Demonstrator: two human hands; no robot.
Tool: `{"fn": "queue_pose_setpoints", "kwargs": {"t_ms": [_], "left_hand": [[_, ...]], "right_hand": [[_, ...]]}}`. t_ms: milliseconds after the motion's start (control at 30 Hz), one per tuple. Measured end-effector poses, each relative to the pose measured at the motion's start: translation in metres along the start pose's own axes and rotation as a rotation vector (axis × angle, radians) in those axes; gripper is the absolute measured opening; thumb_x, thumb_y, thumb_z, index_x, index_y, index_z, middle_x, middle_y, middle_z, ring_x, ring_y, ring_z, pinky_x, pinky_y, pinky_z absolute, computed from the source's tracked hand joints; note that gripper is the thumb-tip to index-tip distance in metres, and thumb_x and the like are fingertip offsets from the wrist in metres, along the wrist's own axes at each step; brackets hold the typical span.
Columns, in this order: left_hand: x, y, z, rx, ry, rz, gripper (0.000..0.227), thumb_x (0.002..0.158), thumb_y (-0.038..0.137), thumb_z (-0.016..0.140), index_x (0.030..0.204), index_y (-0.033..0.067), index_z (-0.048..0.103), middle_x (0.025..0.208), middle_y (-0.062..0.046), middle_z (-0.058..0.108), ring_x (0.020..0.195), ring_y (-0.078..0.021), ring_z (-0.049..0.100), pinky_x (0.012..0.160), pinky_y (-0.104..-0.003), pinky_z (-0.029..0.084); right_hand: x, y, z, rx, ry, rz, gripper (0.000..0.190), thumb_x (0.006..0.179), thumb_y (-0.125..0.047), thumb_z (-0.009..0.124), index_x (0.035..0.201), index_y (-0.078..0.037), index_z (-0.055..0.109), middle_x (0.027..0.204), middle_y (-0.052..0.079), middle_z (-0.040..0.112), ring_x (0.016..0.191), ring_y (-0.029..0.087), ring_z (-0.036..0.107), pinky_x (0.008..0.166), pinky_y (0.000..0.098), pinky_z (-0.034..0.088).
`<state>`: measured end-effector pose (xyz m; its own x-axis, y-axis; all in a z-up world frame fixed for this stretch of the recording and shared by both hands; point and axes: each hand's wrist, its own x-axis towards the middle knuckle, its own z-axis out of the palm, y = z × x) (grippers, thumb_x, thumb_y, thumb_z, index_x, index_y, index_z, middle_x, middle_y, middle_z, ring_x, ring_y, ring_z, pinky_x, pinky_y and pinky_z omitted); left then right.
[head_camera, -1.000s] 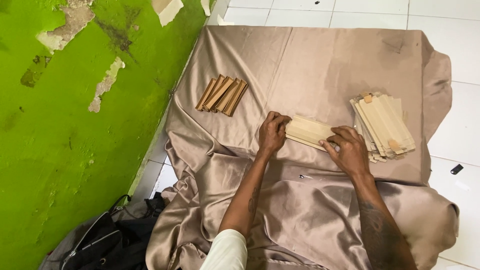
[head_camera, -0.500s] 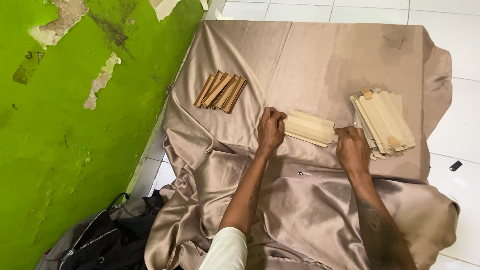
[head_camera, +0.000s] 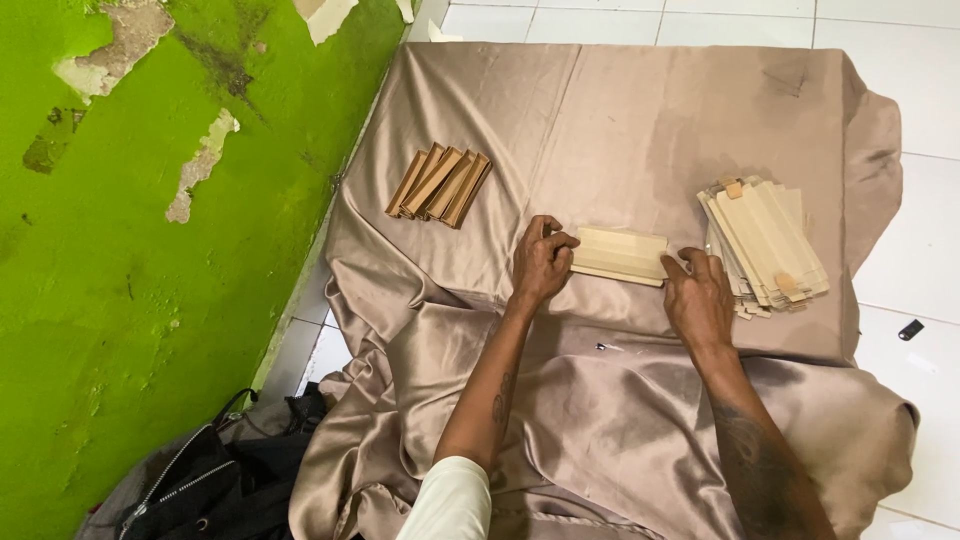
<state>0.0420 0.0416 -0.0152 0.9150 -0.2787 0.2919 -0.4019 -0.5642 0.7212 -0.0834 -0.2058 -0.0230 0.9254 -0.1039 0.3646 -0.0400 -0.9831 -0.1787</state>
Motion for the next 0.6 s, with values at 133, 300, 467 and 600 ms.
{"fn": "queue_pose_setpoints", "kwargs": {"t_ms": [133, 300, 467, 600], "left_hand": [[0.001, -0.001, 0.000, 0.013, -0.008, 0.036, 0.016, 0.083, 0.012, 0.066, 0.090, 0.0194, 0.079, 0.114, -0.004, 0.058, 0.112, -0.0365, 0.065, 0.097, -0.050, 0.053], [0.000, -0.003, -0.001, 0.005, -0.033, 0.055, 0.021, 0.080, 0.024, 0.067, 0.097, 0.0209, 0.079, 0.112, -0.005, 0.060, 0.115, -0.0340, 0.064, 0.101, -0.049, 0.050], [0.000, -0.001, -0.004, -0.033, -0.030, 0.061, 0.026, 0.077, 0.024, 0.068, 0.100, 0.0230, 0.081, 0.110, -0.006, 0.062, 0.112, -0.0349, 0.065, 0.098, -0.048, 0.051], [0.001, -0.011, 0.003, -0.020, -0.025, 0.052, 0.027, 0.075, 0.029, 0.072, 0.101, 0.0269, 0.080, 0.109, -0.003, 0.063, 0.110, -0.0313, 0.065, 0.097, -0.045, 0.051]], "right_hand": [[0.002, -0.007, -0.017, -0.031, -0.078, -0.004, 0.039, 0.091, -0.015, 0.064, 0.127, -0.022, 0.075, 0.133, 0.006, 0.061, 0.118, 0.027, 0.058, 0.085, 0.0394, 0.054], [0.002, -0.007, -0.008, 0.024, -0.017, 0.012, 0.043, 0.093, -0.018, 0.064, 0.136, -0.013, 0.070, 0.138, 0.010, 0.059, 0.122, 0.033, 0.055, 0.088, 0.0439, 0.051], [0.006, 0.008, 0.004, 0.330, 0.054, 0.103, 0.027, 0.092, -0.004, 0.065, 0.119, -0.004, 0.070, 0.129, 0.017, 0.065, 0.119, 0.036, 0.060, 0.098, 0.0443, 0.049], [0.004, 0.004, 0.000, 0.391, 0.127, 0.131, 0.021, 0.092, 0.000, 0.071, 0.114, -0.002, 0.070, 0.128, 0.018, 0.067, 0.119, 0.036, 0.062, 0.101, 0.0446, 0.049]]}}
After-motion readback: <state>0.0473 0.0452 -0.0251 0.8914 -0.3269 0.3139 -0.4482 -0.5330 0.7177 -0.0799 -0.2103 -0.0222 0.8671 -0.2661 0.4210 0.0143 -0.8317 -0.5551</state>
